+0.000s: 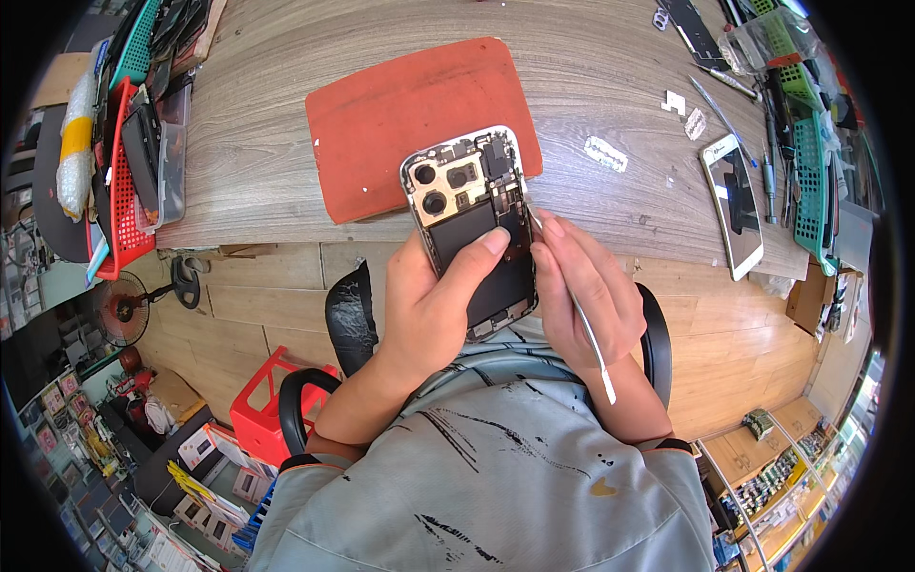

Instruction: The person works on a disassembled smartphone, using a metal spudger to pry and adjust internal components near the camera module and battery area. The person repeatedly lifts and repositions small parts while holding the phone steady on a red mat.

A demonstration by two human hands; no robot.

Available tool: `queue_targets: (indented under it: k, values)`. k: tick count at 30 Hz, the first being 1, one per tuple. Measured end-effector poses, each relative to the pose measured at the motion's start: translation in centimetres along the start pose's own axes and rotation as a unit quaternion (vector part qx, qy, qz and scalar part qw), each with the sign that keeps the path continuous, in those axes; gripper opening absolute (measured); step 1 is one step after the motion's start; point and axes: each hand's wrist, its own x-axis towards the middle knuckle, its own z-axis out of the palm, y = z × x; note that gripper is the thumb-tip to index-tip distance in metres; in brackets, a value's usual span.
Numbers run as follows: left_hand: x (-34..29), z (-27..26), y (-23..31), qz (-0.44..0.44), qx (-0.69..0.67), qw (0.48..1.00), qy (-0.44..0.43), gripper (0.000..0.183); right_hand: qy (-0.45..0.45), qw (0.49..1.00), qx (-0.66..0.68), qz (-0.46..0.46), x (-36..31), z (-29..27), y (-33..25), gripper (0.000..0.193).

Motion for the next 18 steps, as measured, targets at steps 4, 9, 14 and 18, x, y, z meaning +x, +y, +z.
queue_targets:
  k: [4,9,14,18]
  values:
    - [0.03,0.02,0.02,0.000,-0.002,1.000,-0.001,0.026,0.003,1.000,-0.002,0.003,-0.17,0.18,-0.02,0.039]
    - [-0.03,-0.03,0.07,-0.003,0.004,1.000,-0.001,0.026,-0.004,1.000,0.006,0.005,0.04,-0.09,-0.05,0.039]
    - [-0.02,0.05,0.17,-0.009,0.001,1.000,0.002,0.026,-0.003,1.000,0.013,0.013,0.12,-0.11,-0.16,0.038]
    - [0.04,0.21,0.24,-0.017,-0.014,1.000,-0.007,0.027,0.015,1.000,0.006,0.020,-0.09,-0.19,0.11,0.042]
